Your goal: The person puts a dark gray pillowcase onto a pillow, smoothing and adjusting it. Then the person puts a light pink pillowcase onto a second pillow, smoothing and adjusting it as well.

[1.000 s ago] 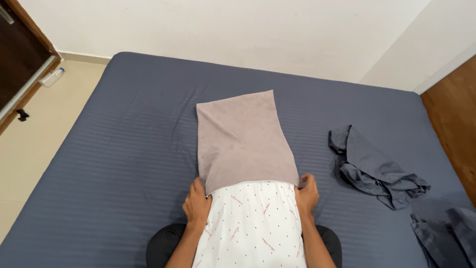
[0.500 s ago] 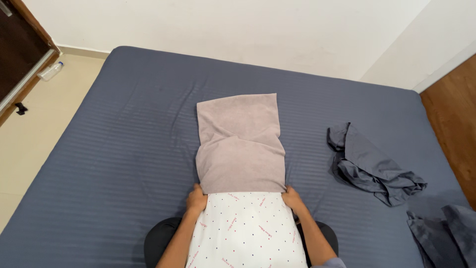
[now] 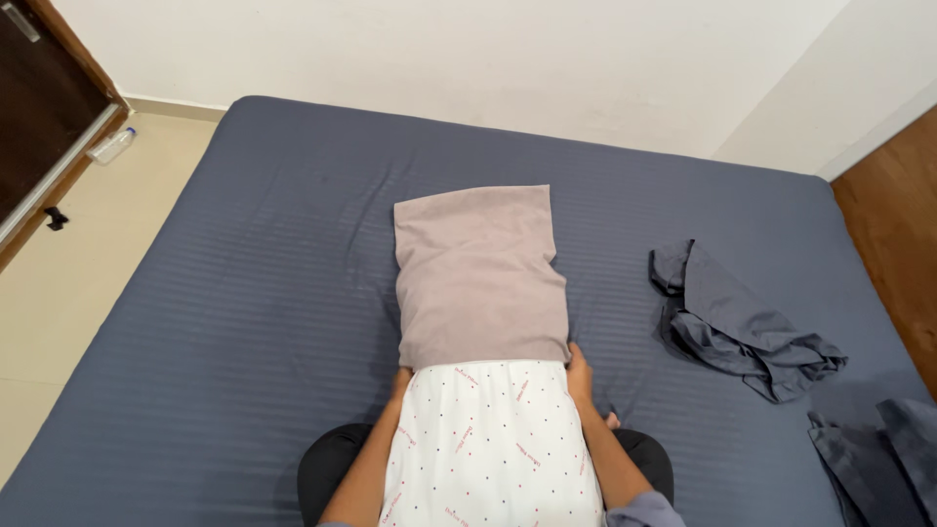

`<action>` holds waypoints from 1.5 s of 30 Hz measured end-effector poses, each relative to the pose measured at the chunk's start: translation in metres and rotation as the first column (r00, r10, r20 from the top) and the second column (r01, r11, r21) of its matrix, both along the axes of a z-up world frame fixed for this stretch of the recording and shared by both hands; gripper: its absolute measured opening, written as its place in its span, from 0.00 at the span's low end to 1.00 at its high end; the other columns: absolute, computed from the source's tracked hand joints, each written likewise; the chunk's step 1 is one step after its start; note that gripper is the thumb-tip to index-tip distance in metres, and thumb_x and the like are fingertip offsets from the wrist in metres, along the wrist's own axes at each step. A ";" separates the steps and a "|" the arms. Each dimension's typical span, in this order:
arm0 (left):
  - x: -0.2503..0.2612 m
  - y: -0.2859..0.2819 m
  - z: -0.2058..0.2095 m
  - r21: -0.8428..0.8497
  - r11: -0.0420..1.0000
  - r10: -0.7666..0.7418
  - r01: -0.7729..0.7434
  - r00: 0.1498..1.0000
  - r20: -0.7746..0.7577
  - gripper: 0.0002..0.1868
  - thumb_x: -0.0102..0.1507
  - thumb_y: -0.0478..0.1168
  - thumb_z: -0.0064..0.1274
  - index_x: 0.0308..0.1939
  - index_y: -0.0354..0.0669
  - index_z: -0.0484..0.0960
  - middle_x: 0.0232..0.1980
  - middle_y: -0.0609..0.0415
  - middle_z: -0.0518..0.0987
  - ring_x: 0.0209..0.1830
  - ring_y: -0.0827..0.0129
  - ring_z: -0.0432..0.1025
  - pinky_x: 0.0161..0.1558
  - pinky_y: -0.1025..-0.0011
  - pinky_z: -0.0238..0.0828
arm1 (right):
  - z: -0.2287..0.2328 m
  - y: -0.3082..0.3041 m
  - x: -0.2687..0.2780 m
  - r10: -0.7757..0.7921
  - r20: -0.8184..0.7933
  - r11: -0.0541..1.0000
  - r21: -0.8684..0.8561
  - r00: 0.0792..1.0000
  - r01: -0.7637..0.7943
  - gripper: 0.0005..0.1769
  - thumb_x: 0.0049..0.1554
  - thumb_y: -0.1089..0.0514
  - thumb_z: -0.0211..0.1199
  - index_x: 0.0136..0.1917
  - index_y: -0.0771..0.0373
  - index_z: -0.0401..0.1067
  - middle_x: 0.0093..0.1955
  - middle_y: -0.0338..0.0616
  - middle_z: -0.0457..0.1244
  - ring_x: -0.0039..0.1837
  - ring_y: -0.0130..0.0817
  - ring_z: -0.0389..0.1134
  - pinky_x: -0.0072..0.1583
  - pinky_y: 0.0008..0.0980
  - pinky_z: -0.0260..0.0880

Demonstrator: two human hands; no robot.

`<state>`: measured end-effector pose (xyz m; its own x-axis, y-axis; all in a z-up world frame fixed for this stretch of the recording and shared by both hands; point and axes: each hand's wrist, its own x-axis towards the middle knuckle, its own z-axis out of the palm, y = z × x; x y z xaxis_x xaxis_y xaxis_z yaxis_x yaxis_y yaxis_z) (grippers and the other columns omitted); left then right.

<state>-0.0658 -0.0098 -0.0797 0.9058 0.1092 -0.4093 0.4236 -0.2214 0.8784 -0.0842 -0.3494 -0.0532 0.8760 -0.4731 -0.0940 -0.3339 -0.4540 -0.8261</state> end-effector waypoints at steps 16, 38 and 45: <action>-0.052 0.008 0.098 0.722 0.632 -0.504 -0.281 0.558 0.659 0.17 0.56 0.28 0.52 0.50 0.37 0.75 0.55 0.45 0.81 0.52 0.49 0.78 0.44 0.64 0.78 | 0.063 -0.006 -0.045 0.246 -0.103 0.856 -0.444 0.964 -0.266 0.27 0.49 0.68 0.63 0.63 0.62 0.64 0.65 0.52 0.63 0.67 0.48 0.66 0.62 0.42 0.68; -0.008 0.018 0.076 0.596 0.800 -0.117 0.073 0.993 0.035 0.23 0.57 0.36 0.54 0.57 0.40 0.73 0.58 0.44 0.79 0.52 0.48 0.74 0.49 0.55 0.71 | 0.093 0.002 -0.009 0.281 0.154 0.847 -0.504 0.947 -0.170 0.32 0.43 0.69 0.67 0.62 0.63 0.67 0.68 0.52 0.59 0.56 0.54 0.67 0.53 0.45 0.69; -0.032 0.012 0.099 0.857 0.485 -0.540 -0.175 0.710 0.451 0.02 0.68 0.35 0.48 0.41 0.47 0.75 0.44 0.54 0.78 0.44 0.60 0.77 0.43 0.60 0.73 | 0.081 0.006 -0.024 0.692 0.438 0.608 -0.783 0.574 -0.135 0.19 0.45 0.69 0.62 0.48 0.52 0.64 0.48 0.35 0.64 0.49 0.40 0.69 0.68 0.43 0.74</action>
